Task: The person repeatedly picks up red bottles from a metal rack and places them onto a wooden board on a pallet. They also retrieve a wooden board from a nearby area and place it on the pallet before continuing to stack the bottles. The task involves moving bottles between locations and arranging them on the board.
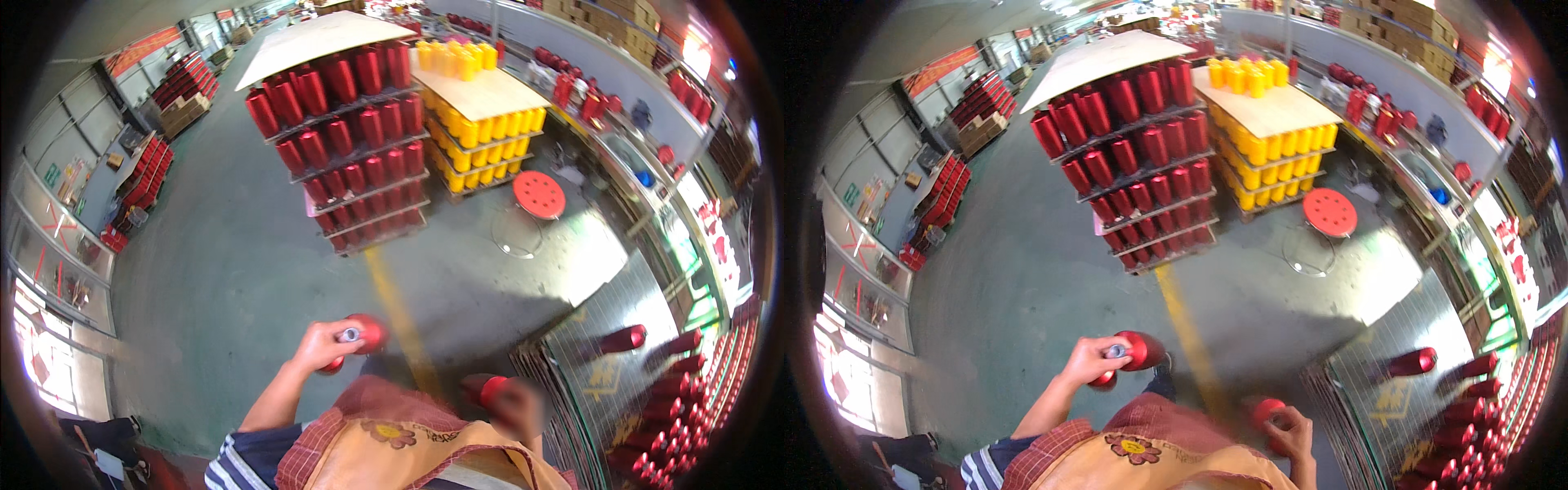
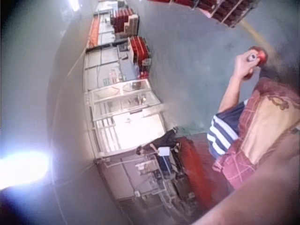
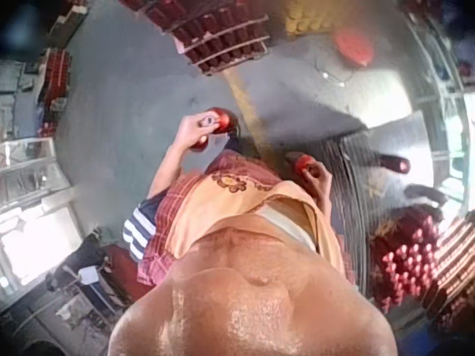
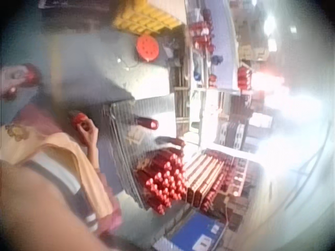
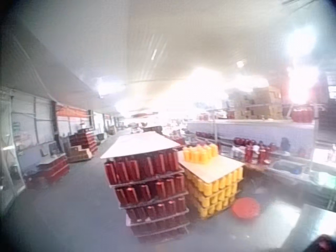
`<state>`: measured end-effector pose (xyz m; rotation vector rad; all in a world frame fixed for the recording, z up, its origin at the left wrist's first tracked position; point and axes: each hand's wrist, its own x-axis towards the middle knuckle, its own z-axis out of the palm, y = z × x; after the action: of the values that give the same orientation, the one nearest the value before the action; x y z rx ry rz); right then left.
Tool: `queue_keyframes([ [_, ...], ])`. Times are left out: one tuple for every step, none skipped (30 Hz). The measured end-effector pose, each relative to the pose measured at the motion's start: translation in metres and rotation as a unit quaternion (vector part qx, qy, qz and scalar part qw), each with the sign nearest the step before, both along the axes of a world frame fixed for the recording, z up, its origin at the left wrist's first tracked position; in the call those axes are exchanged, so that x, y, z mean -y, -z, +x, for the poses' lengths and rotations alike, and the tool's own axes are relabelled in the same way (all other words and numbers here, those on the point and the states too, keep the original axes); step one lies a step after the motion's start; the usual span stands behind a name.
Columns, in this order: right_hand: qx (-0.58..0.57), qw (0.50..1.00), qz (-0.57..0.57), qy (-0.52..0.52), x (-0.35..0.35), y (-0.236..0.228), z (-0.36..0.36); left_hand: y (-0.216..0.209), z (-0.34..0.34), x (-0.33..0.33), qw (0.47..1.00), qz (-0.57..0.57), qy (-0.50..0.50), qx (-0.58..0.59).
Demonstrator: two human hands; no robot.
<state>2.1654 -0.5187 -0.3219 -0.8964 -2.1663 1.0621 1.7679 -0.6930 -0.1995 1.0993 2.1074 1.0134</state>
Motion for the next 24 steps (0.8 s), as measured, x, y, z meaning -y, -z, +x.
queue_keyframes([
  [0.044, 0.997, -0.037, -0.045, -0.019, -0.01, -0.032, -0.007, -0.025, 0.017, 0.999, 0.013, -0.041, -0.004],
  [0.038, 0.996, -0.067, -0.047, -0.032, -0.019, -0.069, -0.015, -0.052, 0.033, 0.996, -0.003, -0.085, -0.001],
  [0.048, 0.994, -0.065, -0.07, -0.048, -0.029, -0.108, -0.025, -0.077, 0.046, 0.993, 0.031, -0.116, 0.006],
  [0.045, 0.993, -0.079, -0.069, -0.059, -0.044, -0.143, -0.038, -0.104, 0.058, 0.988, 0.018, -0.151, 0.009],
  [0.039, 0.993, -0.092, -0.064, -0.076, -0.063, -0.179, -0.055, -0.134, 0.068, 0.984, 0.002, -0.179, -0.006],
  [0.027, 0.993, -0.098, -0.062, -0.093, -0.085, -0.212, -0.077, -0.163, 0.074, 0.983, 0.036, -0.182, -0.002],
  [0.024, 0.994, -0.089, -0.053, -0.109, -0.111, -0.242, -0.099, -0.19, 0.081, 0.981, 0.052, -0.187, -0.001],
  [0.012, 0.995, -0.08, -0.052, -0.128, -0.141, -0.27, -0.124, -0.217, 0.081, 0.979, 0.087, -0.18, -0.032],
  [0.011, 0.998, -0.039, -0.044, -0.147, -0.175, -0.298, -0.151, -0.246, 0.08, 0.975, 0.122, -0.168, -0.074],
  [-0.021, 0.999, -0.014, -0.03, -0.165, -0.209, -0.326, -0.182, -0.274, 0.08, 0.971, 0.157, -0.146, -0.103],
  [-0.048, 0.998, 0.002, -0.028, -0.184, -0.246, -0.354, -0.215, -0.303, 0.076, 0.962, 0.194, -0.119, -0.153],
  [-0.048, 0.972, 0.219, -0.068, -0.209, -0.291, -0.381, -0.246, -0.332, 0.066, 0.932, 0.24, -0.103, -0.25],
  [-0.082, 0.961, 0.257, -0.059, -0.229, -0.33, -0.411, -0.273, -0.358, 0.051, 0.917, 0.297, -0.129, -0.233],
  [-0.088, 0.963, 0.252, -0.035, -0.246, -0.371, -0.439, -0.304, -0.386, 0.035, 0.896, 0.3, -0.152, -0.291],
  [-0.126, 0.958, 0.253, -0.045, -0.267, -0.409, -0.471, -0.331, -0.412, 0.009, 0.877, 0.344, -0.187, -0.277],
  [-0.108, 0.956, 0.27, -0.047, -0.284, -0.449, -0.505, -0.36, -0.438, -0.014, 0.866, 0.352, -0.152, -0.32],
  [-0.225, 0.914, 0.333, -0.058, -0.3, -0.474, -0.554, -0.39, -0.463, -0.04, 0.883, 0.337, -0.122, -0.304],
  [-0.213, 0.912, 0.343, -0.072, -0.311, -0.499, -0.586, -0.411, -0.486, -0.07, 0.889, 0.336, -0.118, -0.288],
  [-0.196, 0.914, 0.35, -0.068, -0.322, -0.524, -0.614, -0.429, -0.509, -0.1, 0.892, 0.358, -0.064, -0.269],
  [-0.156, 0.922, 0.344, -0.082, -0.333, -0.544, -0.646, -0.444, -0.531, -0.132, 0.896, 0.335, -0.105, -0.273],
  [-0.116, 0.929, 0.337, -0.097, -0.344, -0.557, -0.676, -0.455, -0.554, -0.165, 0.901, 0.317, -0.122, -0.27],
  [-0.101, 0.938, 0.323, -0.072, -0.356, -0.565, -0.705, -0.466, -0.575, -0.198, 0.91, 0.298, -0.098, -0.273],
  [-0.087, 0.947, 0.307, -0.049, -0.369, -0.57, -0.735, -0.471, -0.596, -0.225, 0.918, 0.275, -0.076, -0.275],
  [-0.075, 0.945, 0.294, -0.122, -0.384, -0.572, -0.762, -0.47, -0.617, -0.252, 0.922, 0.269, -0.075, -0.27],
])
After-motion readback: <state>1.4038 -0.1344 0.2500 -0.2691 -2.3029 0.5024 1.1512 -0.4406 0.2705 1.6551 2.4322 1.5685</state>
